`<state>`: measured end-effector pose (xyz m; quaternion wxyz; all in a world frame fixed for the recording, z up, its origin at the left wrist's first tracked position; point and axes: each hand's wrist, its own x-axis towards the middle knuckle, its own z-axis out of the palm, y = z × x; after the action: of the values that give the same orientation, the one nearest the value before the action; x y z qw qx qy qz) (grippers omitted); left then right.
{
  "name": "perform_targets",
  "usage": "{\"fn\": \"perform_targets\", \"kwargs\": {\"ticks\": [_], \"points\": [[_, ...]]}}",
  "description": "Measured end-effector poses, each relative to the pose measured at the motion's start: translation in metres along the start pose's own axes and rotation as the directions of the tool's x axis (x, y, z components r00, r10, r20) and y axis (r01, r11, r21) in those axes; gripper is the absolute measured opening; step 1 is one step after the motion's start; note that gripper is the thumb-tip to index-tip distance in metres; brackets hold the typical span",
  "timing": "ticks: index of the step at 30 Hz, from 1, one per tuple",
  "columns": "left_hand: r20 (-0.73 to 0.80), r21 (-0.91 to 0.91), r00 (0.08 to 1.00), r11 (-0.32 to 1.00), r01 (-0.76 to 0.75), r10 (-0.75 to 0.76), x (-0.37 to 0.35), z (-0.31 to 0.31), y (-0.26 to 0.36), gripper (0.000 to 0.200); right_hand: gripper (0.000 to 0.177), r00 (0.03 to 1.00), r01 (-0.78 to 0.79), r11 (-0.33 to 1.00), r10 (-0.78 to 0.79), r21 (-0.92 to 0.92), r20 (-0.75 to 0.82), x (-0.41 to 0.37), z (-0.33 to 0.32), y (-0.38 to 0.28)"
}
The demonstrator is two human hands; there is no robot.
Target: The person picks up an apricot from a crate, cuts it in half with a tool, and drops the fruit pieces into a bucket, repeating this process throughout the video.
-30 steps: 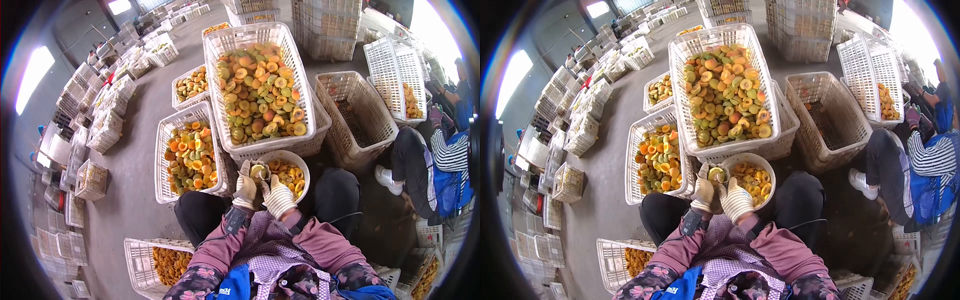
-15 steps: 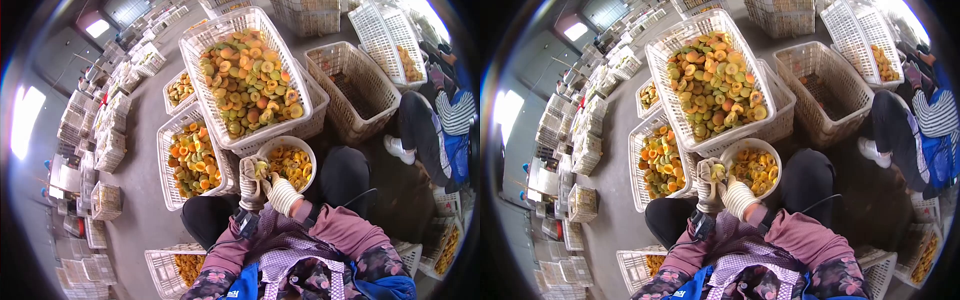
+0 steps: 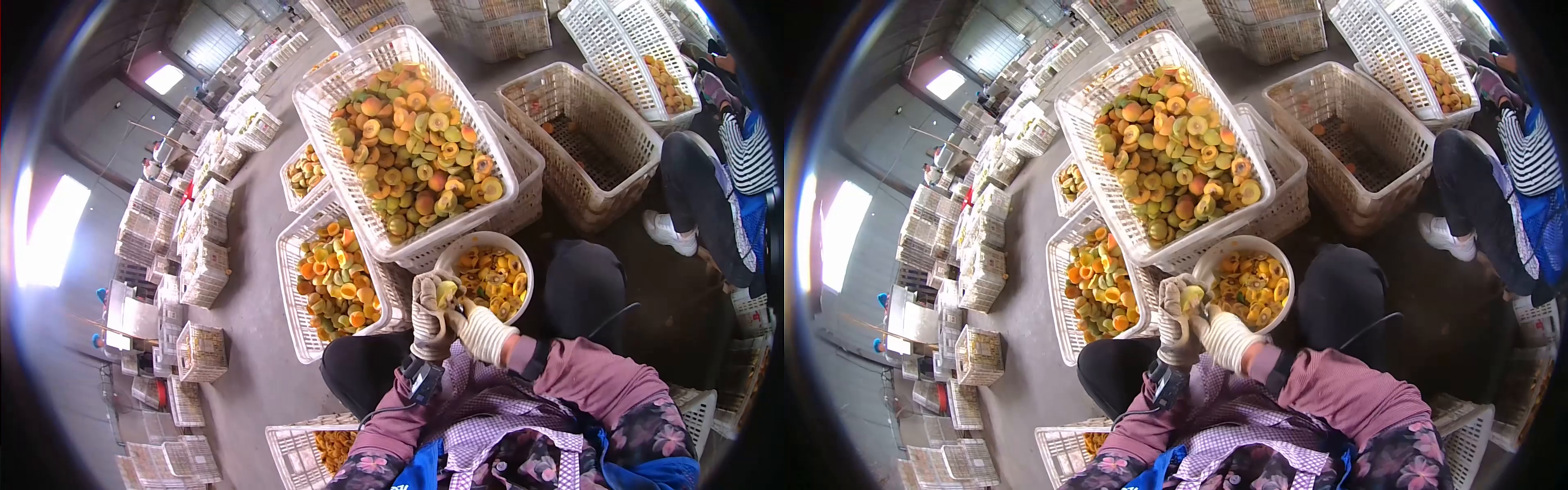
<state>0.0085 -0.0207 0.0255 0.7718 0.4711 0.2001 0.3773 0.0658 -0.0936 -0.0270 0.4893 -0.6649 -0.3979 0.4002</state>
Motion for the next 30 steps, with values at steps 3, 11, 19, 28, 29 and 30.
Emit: {"fn": "perform_targets", "kwargs": {"ticks": [3,11,19,28,29,30], "points": [[-0.051,0.012,0.996,0.997,0.073,-0.072,0.003,-0.009,-0.009,0.024,0.030,0.990,0.135,0.831,-0.134,-0.540,0.042,-0.004,0.003,0.009],[-0.016,0.132,0.989,0.981,0.145,-0.144,0.003,-0.007,0.001,0.019,0.036,0.941,-0.288,0.907,0.328,-0.309,0.085,-0.017,-0.023,-0.052],[-0.048,-0.024,0.986,0.987,0.160,-0.161,-0.005,0.005,0.007,0.022,0.042,1.000,-0.012,0.921,0.003,-0.388,-0.024,-0.014,-0.006,-0.018],[0.216,0.075,0.935,0.960,0.271,-0.281,0.009,-0.027,0.008,0.035,0.041,0.984,-0.100,0.964,0.059,0.246,0.169,-0.031,-0.008,-0.050],[0.190,0.104,0.939,0.957,0.269,-0.285,0.009,-0.026,0.009,0.037,0.040,0.979,-0.126,0.941,0.067,0.313,0.191,-0.030,-0.004,-0.047],[0.165,0.134,0.943,0.954,0.269,-0.289,0.008,-0.025,0.009,0.039,0.038,0.975,-0.151,0.913,0.074,0.378,0.212,-0.029,-0.001,-0.043]]}}
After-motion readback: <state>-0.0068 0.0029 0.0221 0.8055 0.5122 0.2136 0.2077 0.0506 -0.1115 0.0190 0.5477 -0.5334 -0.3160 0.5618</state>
